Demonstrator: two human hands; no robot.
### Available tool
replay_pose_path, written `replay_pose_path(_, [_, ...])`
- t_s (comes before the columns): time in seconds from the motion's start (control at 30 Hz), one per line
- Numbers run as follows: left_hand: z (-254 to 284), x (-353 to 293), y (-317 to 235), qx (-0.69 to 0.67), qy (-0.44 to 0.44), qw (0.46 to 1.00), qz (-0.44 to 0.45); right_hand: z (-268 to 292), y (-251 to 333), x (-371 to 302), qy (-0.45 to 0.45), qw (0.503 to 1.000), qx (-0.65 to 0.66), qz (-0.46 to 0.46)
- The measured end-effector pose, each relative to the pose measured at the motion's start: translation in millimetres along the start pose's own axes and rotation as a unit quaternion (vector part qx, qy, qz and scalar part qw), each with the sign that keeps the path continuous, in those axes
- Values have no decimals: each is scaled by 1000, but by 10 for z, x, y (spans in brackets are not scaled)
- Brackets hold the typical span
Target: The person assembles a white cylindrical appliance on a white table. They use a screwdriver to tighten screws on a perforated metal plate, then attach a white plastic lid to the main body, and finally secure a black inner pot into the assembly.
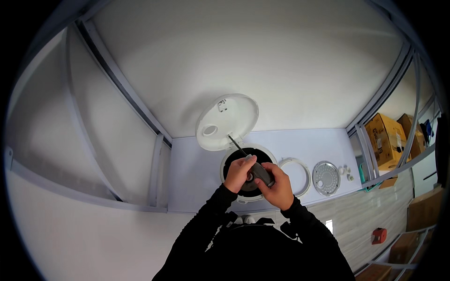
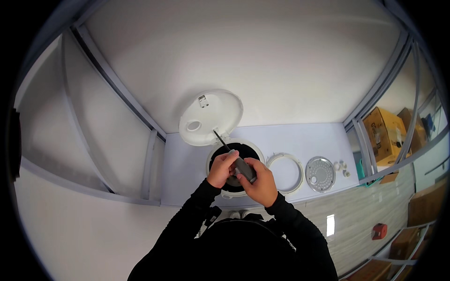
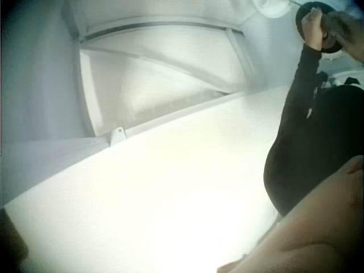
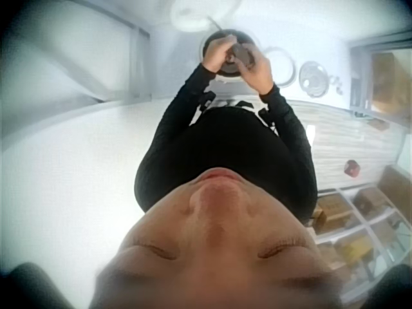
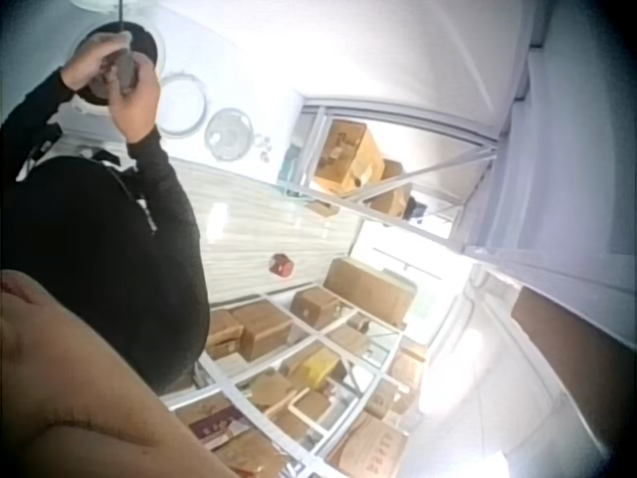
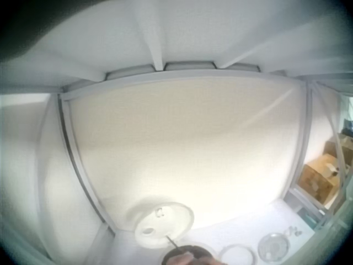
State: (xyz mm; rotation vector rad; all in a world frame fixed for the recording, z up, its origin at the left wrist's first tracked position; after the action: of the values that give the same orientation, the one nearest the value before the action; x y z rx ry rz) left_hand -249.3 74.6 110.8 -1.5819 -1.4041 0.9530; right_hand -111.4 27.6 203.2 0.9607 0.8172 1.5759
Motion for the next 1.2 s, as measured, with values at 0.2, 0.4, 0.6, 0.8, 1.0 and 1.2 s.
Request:
replay_pose_path(0.2, [58,14,18,16,-1,1000,-18,32,43,-15,-57,996,-19,62])
replay_pose_path(0.4, [3,-31,72,-61,-15,998,9,-134,-367,18,71,979,73,-175])
replay_pose_path(0.6, [36,-2,13,21,-7,1000,-2,-15,-54,-17,-33,999,2,21])
replay_pose_path(0.8, [60,28,64,-13,-10,1000,-17,39,29,12,-54,997,-16,48])
replay_pose_path(1.0, [38,7,116,-101,-22,995,-11,-80,-250,56,29,991,102,-82])
replay_pose_path(1.2, [18,10,118,-102,-34,994,-5,-99,-256,82,52,988,102,-105])
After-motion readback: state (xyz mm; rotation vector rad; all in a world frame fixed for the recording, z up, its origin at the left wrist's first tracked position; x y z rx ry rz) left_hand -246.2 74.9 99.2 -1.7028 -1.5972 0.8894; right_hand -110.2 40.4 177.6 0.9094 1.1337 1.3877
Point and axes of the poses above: each hand's wrist, its own x-axis towards the middle knuckle, its own z-axis out of the back of the hand, y = z × x, the point moved 9 cm from there along x, towards the middle knuckle, and after that the axes turned 15 degrees about -z, right-handed, at the moved point
